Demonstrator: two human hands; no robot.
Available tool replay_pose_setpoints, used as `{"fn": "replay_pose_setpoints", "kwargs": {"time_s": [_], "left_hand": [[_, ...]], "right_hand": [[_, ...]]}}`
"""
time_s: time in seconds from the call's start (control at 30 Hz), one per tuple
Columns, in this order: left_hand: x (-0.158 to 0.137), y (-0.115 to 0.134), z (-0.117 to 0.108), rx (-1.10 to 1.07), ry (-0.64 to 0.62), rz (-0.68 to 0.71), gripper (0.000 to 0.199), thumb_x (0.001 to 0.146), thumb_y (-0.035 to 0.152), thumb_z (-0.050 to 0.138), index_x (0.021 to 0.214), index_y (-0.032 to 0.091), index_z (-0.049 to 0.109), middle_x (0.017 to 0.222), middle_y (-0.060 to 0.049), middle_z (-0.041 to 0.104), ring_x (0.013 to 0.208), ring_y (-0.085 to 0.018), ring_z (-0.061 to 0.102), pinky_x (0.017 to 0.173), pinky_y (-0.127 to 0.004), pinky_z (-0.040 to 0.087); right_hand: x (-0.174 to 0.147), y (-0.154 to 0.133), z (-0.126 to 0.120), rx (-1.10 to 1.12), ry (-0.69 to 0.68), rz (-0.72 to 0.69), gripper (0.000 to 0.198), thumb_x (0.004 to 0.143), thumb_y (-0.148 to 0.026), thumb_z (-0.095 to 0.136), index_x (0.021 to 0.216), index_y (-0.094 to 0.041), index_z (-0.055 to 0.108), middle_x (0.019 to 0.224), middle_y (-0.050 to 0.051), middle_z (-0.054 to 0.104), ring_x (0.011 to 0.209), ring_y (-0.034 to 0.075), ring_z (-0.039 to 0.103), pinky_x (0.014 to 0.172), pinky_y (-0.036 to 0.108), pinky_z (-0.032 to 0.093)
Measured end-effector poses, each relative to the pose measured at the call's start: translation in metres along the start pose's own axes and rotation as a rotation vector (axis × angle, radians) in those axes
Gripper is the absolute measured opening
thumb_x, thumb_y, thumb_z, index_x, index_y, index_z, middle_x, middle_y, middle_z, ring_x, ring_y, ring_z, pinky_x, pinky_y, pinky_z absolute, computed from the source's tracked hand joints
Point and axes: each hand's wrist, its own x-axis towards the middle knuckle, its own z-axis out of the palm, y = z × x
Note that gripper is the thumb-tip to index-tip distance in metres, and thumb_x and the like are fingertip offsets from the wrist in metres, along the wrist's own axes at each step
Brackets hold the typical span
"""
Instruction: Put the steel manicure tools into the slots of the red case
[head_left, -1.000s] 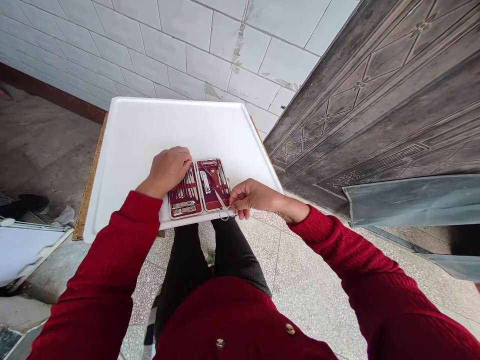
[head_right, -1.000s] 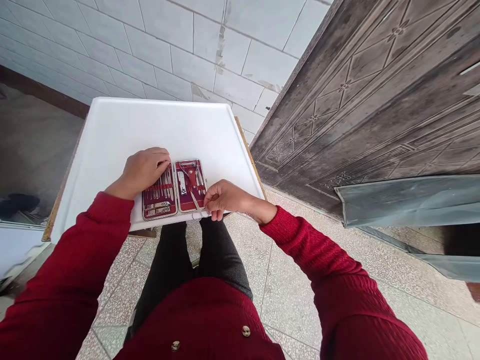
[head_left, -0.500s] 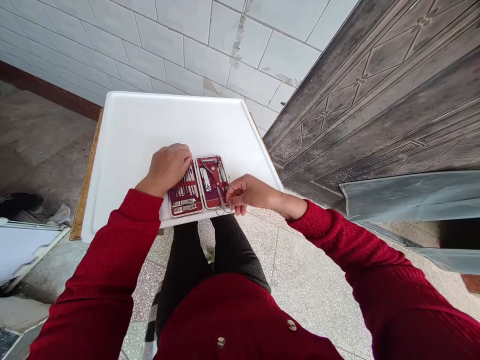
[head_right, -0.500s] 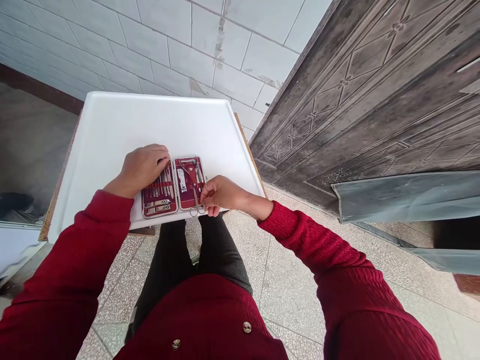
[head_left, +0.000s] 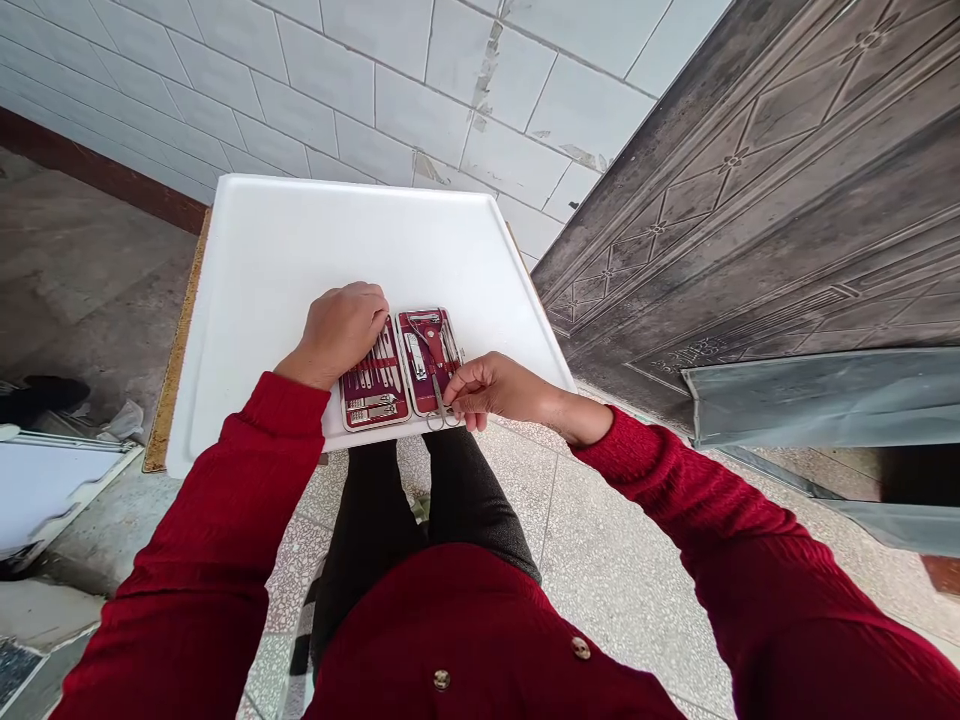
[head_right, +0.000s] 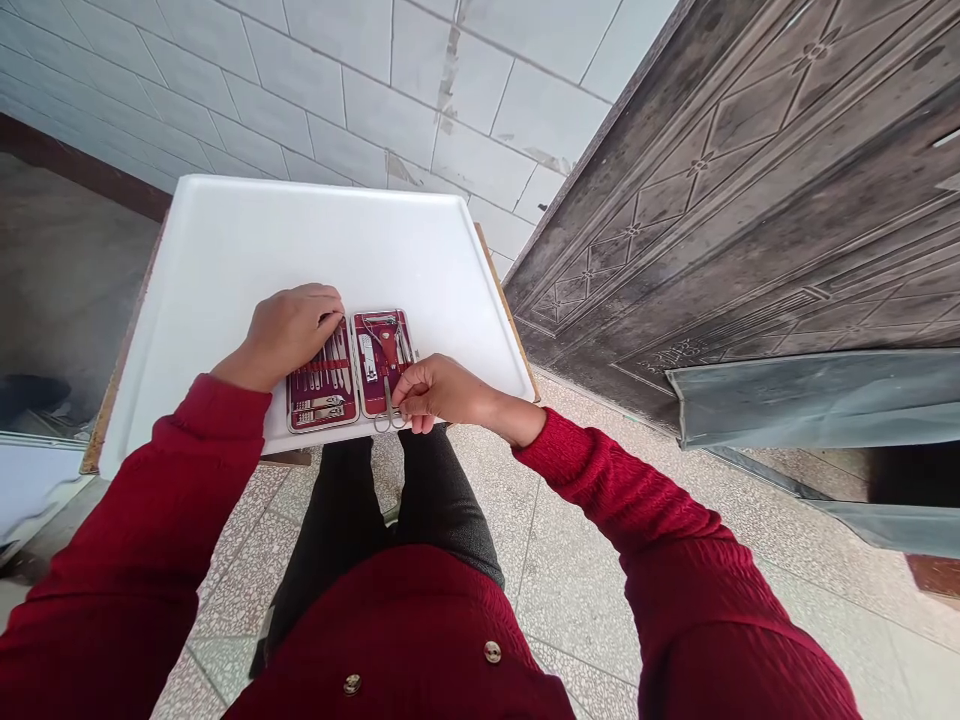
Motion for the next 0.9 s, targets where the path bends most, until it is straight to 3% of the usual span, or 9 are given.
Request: {"fn": "replay_pose_setpoints", "kwargs": {"time_s": [0.33, 0.47, 0.63, 0.9], "left_hand": [[0.000, 0.000, -0.001, 0.009, -0.001, 0.004, 0.034, 0.100, 0.022, 0.040, 0.091, 0.019, 0.072, 0.112, -0.009, 0.076, 0.105, -0.029, 0.069, 0.083, -0.042, 0.053], [0.000, 0.001, -0.001, 0.010, -0.010, 0.005, 0.033, 0.101, 0.023, 0.040, 0.092, 0.020, 0.072, 0.115, -0.009, 0.075, 0.107, -0.030, 0.068, 0.083, -0.042, 0.052], [0.000, 0.001, -0.001, 0.006, -0.004, -0.007, 0.033, 0.101, 0.023, 0.040, 0.092, 0.021, 0.072, 0.116, -0.008, 0.075, 0.108, -0.029, 0.068, 0.084, -0.042, 0.052], [0.001, 0.000, 0.001, 0.006, -0.003, -0.009, 0.033, 0.100, 0.022, 0.040, 0.092, 0.020, 0.072, 0.117, -0.008, 0.076, 0.110, -0.029, 0.068, 0.084, -0.043, 0.052]], "right_hand": [[0.002, 0.002, 0.007, -0.188, 0.206, -0.099, 0.001, 0.082, -0.019, 0.066, 0.082, -0.018, 0.067, 0.066, -0.002, 0.066, 0.056, 0.011, 0.062, 0.049, 0.022, 0.045], [-0.003, 0.003, 0.015, -0.338, 0.309, -0.166, 0.008, 0.085, -0.015, 0.061, 0.082, -0.020, 0.066, 0.064, -0.004, 0.064, 0.060, 0.011, 0.059, 0.059, 0.024, 0.043], [-0.007, 0.002, 0.022, -0.548, 0.416, -0.293, 0.013, 0.086, -0.010, 0.060, 0.079, -0.020, 0.065, 0.075, -0.002, 0.069, 0.069, 0.012, 0.059, 0.067, 0.025, 0.039], [-0.004, 0.015, 0.034, -0.817, 0.575, -0.409, 0.014, 0.093, -0.012, 0.058, 0.086, -0.019, 0.067, 0.086, 0.005, 0.069, 0.073, 0.016, 0.060, 0.068, 0.027, 0.041]]}}
